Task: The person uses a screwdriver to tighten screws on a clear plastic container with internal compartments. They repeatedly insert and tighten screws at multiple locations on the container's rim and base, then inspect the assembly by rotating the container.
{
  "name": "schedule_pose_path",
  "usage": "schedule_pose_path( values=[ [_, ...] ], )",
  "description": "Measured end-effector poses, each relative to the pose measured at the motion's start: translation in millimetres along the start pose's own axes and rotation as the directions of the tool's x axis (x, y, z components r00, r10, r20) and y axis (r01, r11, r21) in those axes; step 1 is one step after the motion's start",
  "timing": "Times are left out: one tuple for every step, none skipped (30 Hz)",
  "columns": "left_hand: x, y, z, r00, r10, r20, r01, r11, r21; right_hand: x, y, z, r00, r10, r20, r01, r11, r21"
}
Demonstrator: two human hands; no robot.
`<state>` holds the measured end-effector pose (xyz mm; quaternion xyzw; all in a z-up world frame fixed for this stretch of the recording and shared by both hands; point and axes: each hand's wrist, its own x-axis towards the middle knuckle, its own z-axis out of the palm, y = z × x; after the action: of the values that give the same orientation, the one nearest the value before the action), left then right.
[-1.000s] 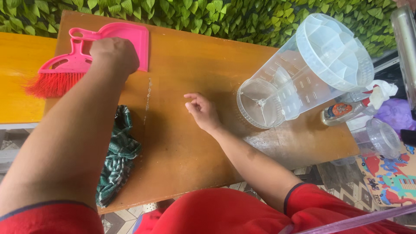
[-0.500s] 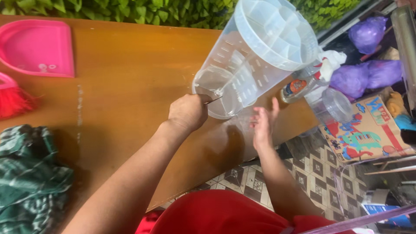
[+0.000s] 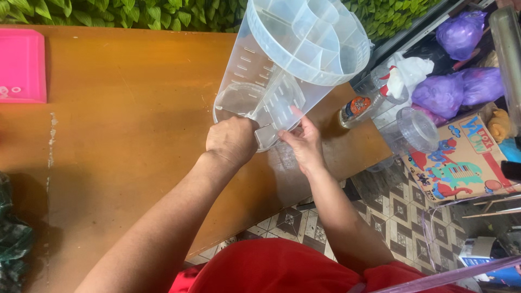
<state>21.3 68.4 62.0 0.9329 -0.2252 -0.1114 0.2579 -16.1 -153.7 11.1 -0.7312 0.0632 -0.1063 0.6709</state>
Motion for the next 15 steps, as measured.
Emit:
schedule_pose_path(
  values=[
    [1.0, 2.0, -0.6, 1.000, 0.000, 0.000, 0.000, 1.000, 0.006, -0.4, -1.6, 1.1, 1.000, -0.002, 0.003, 0.002, 1.000, 0.001],
    [1.4, 3.7, -1.1, 1.000, -0.002, 0.007, 0.002, 1.000, 0.017, -0.9, -3.0, 2.5, 1.000, -0.003, 0.005, 0.003, 1.000, 0.003],
    [1.7, 4.9, -1.6, 1.000, -0.004, 0.014, 0.004, 1.000, 0.028, -1.0, -4.3, 4.0, 1.000, -0.009, 0.006, 0.009, 1.000, 0.007],
    [1.9, 6.2, -1.7, 1.000, -0.005, 0.021, 0.004, 0.999, 0.038, -1.2, -5.4, 4.9, 1.000, -0.014, 0.007, 0.014, 1.000, 0.009],
    [2.1, 7.3, -1.8, 1.000, 0.005, 0.017, -0.006, 0.999, 0.054, -1.3, -6.2, 5.5, 1.000, -0.020, 0.008, 0.020, 1.000, 0.012],
    [2.2, 8.3, -1.8, 1.000, 0.015, 0.012, -0.016, 0.997, 0.070, -1.5, -6.8, 5.9, 1.000, -0.017, 0.006, 0.017, 1.000, 0.004],
    [2.2, 9.3, -1.9, 1.000, 0.026, 0.008, -0.026, 0.996, 0.086, -1.5, -7.2, 6.2, 1.000, -0.013, 0.004, 0.013, 1.000, -0.005],
    [2.2, 10.5, -2.2, 1.000, 0.028, 0.006, -0.029, 0.995, 0.094, -1.7, -7.4, 6.3, 1.000, -0.010, 0.002, 0.010, 1.000, -0.014],
    [2.3, 11.9, -2.7, 1.000, 0.031, 0.004, -0.031, 0.994, 0.102, -1.9, -7.3, 6.5, 1.000, -0.004, -0.005, 0.004, 1.000, -0.005],
    [2.3, 12.9, -3.4, 0.999, 0.034, 0.002, -0.034, 0.993, 0.111, -1.9, -6.8, 7.1, 1.000, 0.003, -0.013, -0.003, 1.000, 0.004],
    [2.2, 13.5, -4.2, 0.999, 0.033, 0.002, -0.033, 0.992, 0.121, -1.9, -6.1, 7.6, 1.000, 0.010, -0.020, -0.009, 1.000, 0.013],
    [2.1, 14.0, -4.9, 0.999, 0.032, 0.003, -0.032, 0.991, 0.130, -1.9, -5.1, 8.0, 1.000, 0.008, -0.017, -0.008, 1.000, 0.015],
    [1.9, 14.4, -5.5, 0.999, 0.031, 0.003, -0.032, 0.990, 0.139, -1.9, -3.8, 8.6, 1.000, 0.006, -0.014, -0.006, 1.000, 0.016],
    [1.5, 14.7, -6.1, 0.999, 0.033, 0.004, -0.033, 0.990, 0.137, -2.2, -2.6, 8.7, 1.000, 0.005, -0.011, -0.005, 1.000, 0.017],
    [1.1, 15.0, -6.7, 0.999, 0.035, 0.005, -0.035, 0.990, 0.134, -2.4, -1.7, 8.4, 1.000, 0.005, -0.012, -0.005, 1.000, 0.021]
  ],
)
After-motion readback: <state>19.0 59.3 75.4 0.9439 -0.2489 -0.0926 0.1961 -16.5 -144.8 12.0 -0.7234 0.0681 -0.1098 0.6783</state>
